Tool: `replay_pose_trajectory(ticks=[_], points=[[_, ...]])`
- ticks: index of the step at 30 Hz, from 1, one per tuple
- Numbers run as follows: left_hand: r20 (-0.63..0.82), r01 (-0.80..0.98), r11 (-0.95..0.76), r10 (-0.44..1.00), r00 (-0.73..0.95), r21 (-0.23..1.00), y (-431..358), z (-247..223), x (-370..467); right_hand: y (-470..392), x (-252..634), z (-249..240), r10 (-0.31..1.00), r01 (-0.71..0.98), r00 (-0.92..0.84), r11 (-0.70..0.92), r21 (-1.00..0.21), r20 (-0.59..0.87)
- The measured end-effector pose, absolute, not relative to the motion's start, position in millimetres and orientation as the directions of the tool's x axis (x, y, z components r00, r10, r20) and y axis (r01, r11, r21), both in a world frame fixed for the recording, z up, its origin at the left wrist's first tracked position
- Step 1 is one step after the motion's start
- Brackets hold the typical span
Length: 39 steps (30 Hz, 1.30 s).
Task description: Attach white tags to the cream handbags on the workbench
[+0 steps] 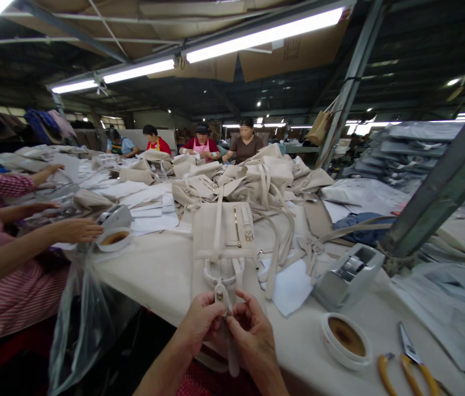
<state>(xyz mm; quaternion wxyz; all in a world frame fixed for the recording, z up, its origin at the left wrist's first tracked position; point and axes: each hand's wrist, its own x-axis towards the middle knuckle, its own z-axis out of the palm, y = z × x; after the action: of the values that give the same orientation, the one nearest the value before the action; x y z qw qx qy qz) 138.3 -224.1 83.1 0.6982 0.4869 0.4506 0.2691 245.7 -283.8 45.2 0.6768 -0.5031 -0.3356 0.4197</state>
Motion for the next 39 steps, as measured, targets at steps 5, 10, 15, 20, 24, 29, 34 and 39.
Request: replay_pose_trajectory(ticks=[5,10,15,20,24,29,34,39], points=[[-0.335,0.046,0.349,0.843,0.421,0.936,-226,79,142,-288,239,47,0.902,-0.305,0.431,0.144,-0.941,-0.002],[-0.311,0.071,0.313,0.842,0.44,0.947,-227,77,145,-289,243,44,0.925,-0.499,0.364,0.096,-0.861,-0.107],[-0.323,0.067,0.338,0.796,0.513,0.939,-225,80,141,-283,251,41,0.943,-0.548,0.298,0.041,-0.836,-0.149],[-0.203,0.03,0.214,0.859,0.47,0.976,-235,78,140,-281,247,53,0.94,-0.528,0.3,0.022,-0.849,-0.162],[0.032,0.102,-0.066,0.952,0.306,0.993,-253,72,135,-283,248,60,0.945,-0.578,0.291,0.049,-0.814,-0.15],[0.153,0.449,-0.326,0.913,0.379,0.832,-261,72,132,-285,251,59,0.941,-0.554,0.306,0.05,-0.831,-0.147],[0.312,0.637,-0.548,0.835,0.453,0.543,-256,80,135,-285,253,56,0.951,-0.511,0.29,0.056,-0.858,-0.111],[0.292,0.632,-0.562,0.824,0.485,0.533,-248,83,131,-285,253,60,0.94,-0.528,0.314,0.056,-0.847,-0.134]])
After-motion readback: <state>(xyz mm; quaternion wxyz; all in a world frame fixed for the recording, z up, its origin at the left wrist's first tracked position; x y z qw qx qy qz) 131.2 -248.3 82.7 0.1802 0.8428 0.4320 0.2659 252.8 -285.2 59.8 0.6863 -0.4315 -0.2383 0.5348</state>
